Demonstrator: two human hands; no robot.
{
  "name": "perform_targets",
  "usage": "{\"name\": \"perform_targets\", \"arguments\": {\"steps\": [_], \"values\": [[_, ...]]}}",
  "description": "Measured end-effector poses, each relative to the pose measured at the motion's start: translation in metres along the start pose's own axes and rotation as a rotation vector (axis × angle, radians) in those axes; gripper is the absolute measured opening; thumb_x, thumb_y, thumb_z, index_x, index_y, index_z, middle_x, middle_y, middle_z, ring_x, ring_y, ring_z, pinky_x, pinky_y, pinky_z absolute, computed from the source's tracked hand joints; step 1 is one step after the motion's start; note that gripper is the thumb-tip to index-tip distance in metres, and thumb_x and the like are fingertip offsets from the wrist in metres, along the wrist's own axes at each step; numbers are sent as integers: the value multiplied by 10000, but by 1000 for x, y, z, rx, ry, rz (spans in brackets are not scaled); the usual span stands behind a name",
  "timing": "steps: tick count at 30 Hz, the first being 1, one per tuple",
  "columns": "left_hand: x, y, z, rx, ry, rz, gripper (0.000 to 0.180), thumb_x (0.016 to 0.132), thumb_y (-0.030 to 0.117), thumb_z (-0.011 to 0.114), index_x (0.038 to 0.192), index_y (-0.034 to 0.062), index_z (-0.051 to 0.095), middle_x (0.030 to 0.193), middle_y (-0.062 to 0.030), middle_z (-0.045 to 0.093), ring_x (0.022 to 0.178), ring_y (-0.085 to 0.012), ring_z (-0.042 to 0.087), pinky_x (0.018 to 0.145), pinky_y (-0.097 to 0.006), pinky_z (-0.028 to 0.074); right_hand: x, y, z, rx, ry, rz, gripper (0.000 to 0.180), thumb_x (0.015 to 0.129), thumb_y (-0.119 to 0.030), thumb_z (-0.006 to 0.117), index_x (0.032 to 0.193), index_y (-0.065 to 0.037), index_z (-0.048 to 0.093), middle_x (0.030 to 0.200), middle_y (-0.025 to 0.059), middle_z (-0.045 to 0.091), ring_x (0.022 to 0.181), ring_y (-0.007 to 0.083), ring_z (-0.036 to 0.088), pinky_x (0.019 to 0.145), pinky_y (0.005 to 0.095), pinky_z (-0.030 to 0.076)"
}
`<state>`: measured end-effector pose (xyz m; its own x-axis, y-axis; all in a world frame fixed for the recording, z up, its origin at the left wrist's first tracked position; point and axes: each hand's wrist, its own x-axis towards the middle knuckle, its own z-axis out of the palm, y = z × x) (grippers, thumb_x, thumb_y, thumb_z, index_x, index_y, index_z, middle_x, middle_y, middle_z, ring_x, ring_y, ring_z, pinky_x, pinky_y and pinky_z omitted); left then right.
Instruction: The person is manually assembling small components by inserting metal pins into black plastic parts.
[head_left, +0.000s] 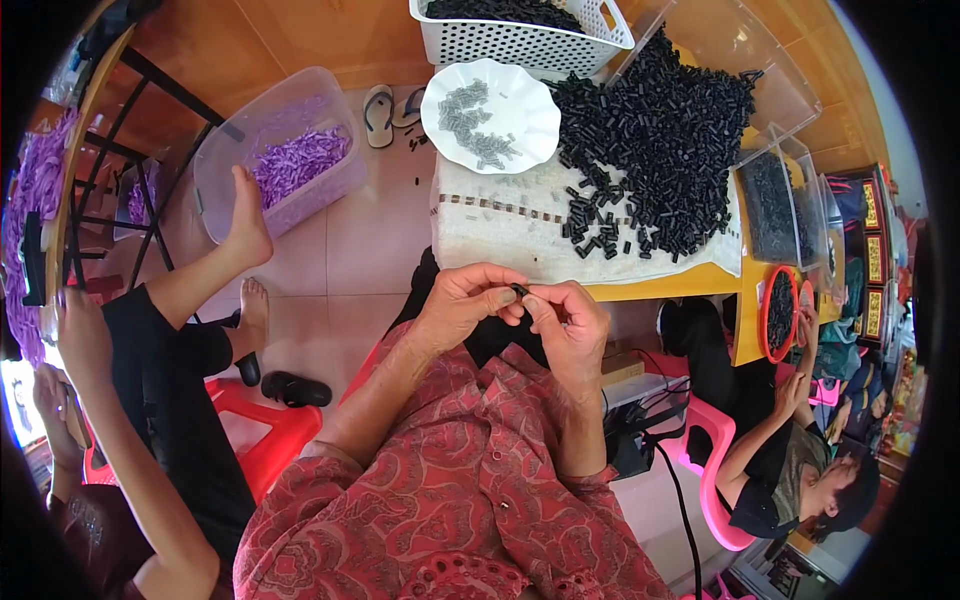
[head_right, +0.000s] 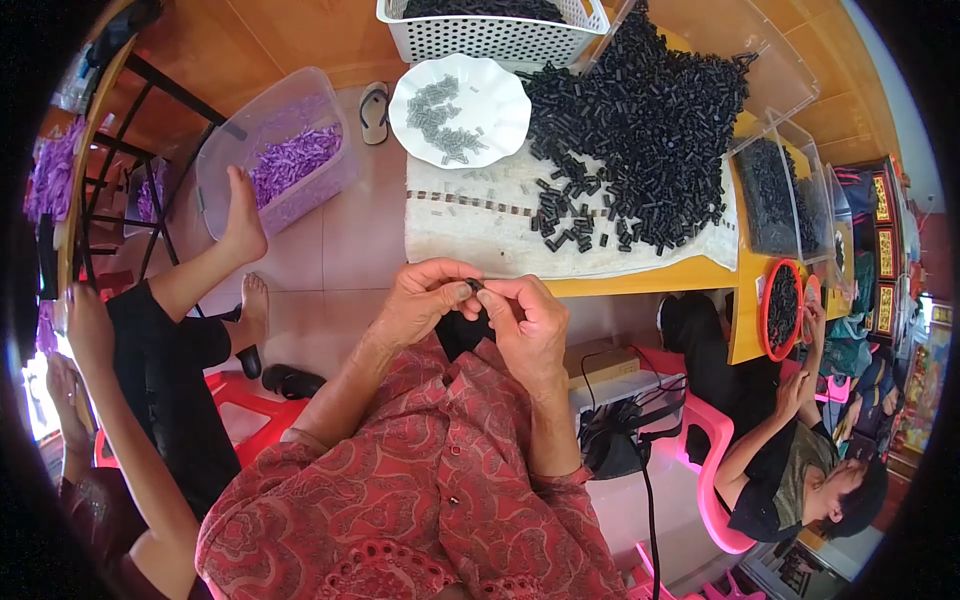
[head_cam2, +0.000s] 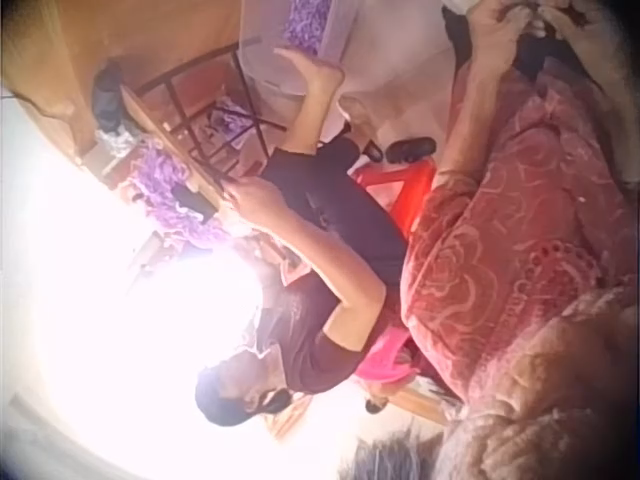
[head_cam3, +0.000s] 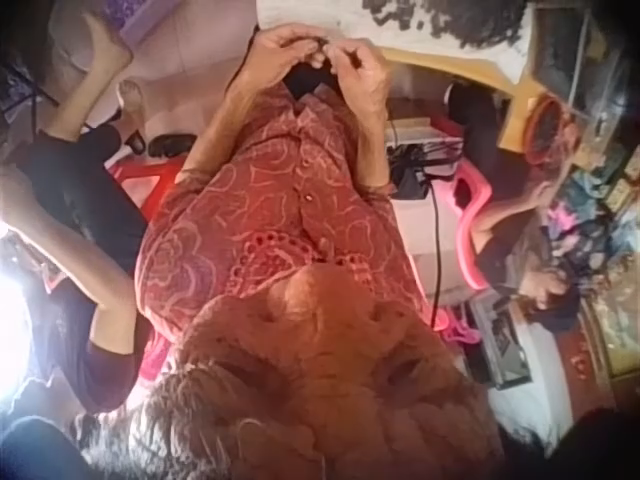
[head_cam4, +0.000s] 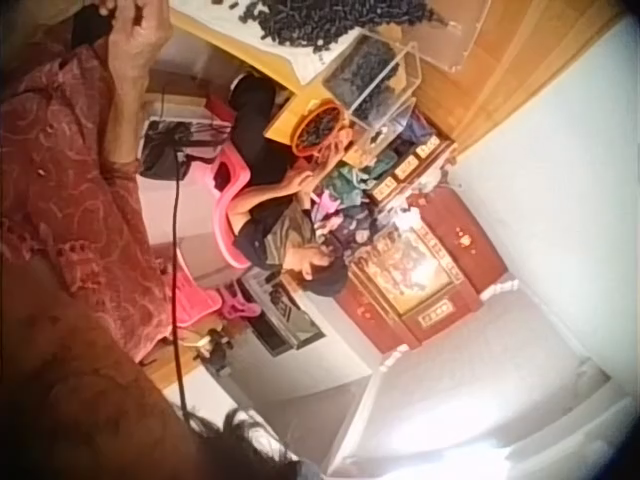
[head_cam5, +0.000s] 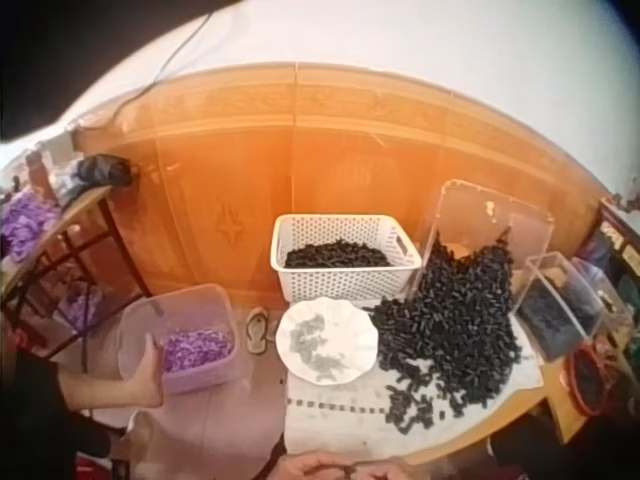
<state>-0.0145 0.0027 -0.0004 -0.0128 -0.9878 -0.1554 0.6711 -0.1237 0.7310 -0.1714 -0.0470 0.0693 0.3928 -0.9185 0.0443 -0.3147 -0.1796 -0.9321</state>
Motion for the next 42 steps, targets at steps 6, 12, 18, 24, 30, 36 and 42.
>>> {"name": "perform_targets", "arguments": {"steps": [6, 12, 18, 24, 30, 36, 42], "values": [[1, -3, -5, -277, -55, -33, 219, 939, 26, 570, 1142, -43, 614, 961, -122, 673, 803, -169, 664, 717, -299, 575, 3, -1, 1, 187, -31, 161, 72, 870, -8, 665, 936, 22, 666, 817, 49, 674, 609, 70, 589, 541, 198, 485], [2, -3, -7, -358, -72, -51, 231, 943, 35, 565, 1159, -36, 606, 975, -129, 674, 811, -173, 663, 719, -311, 573, 3, 6, 3, 266, -30, 70, 130, 886, -2, 645, 1012, 30, 646, 875, 58, 646, 675, 79, 601, 577, 202, 496], [2, -4, -4, -290, -58, -55, 216, 944, 43, 570, 1143, -25, 618, 949, -117, 674, 780, -162, 658, 722, -306, 570, 4, 16, 7, 191, -29, -86, 106, 884, 3, 644, 988, 25, 646, 888, 69, 618, 736, 107, 628, 637, 225, 508], [1, -7, -3, -265, -34, -40, 222, 946, 58, 576, 1145, -29, 619, 941, -102, 670, 767, -144, 649, 723, -277, 562, 2, 10, 13, 202, 6, -91, 42, 881, 10, 644, 920, 19, 632, 881, 68, 591, 727, 118, 632, 635, 236, 509], [1, -7, 3, -293, -44, -36, 231, 955, 58, 559, 1160, -33, 612, 986, -94, 661, 810, -141, 637, 738, -275, 549, 4, -2, 11, 28, 45, -197, 46, 861, 24, 651, 896, 13, 623, 853, 84, 571, 670, 141, 611, 589, 253, 489], [1, -6, 4, -300, -35, -30, 216, 953, 59, 560, 1142, -31, 611, 993, -94, 655, 831, -151, 629, 750, -283, 538, 5, 5, 11, -28, 40, -216, 50, 850, 26, 647, 894, 8, 629, 841, 90, 576, 699, 167, 608, 598, 278, 486], [2, -5, 5, -301, -16, -38, 202, 952, 73, 568, 1124, -23, 612, 998, -94, 654, 844, -153, 630, 760, -290, 540, 7, 8, 9, -30, 26, -229, 70, 834, 27, 661, 893, 3, 632, 845, 91, 584, 700, 176, 613, 595, 278, 487]]}}
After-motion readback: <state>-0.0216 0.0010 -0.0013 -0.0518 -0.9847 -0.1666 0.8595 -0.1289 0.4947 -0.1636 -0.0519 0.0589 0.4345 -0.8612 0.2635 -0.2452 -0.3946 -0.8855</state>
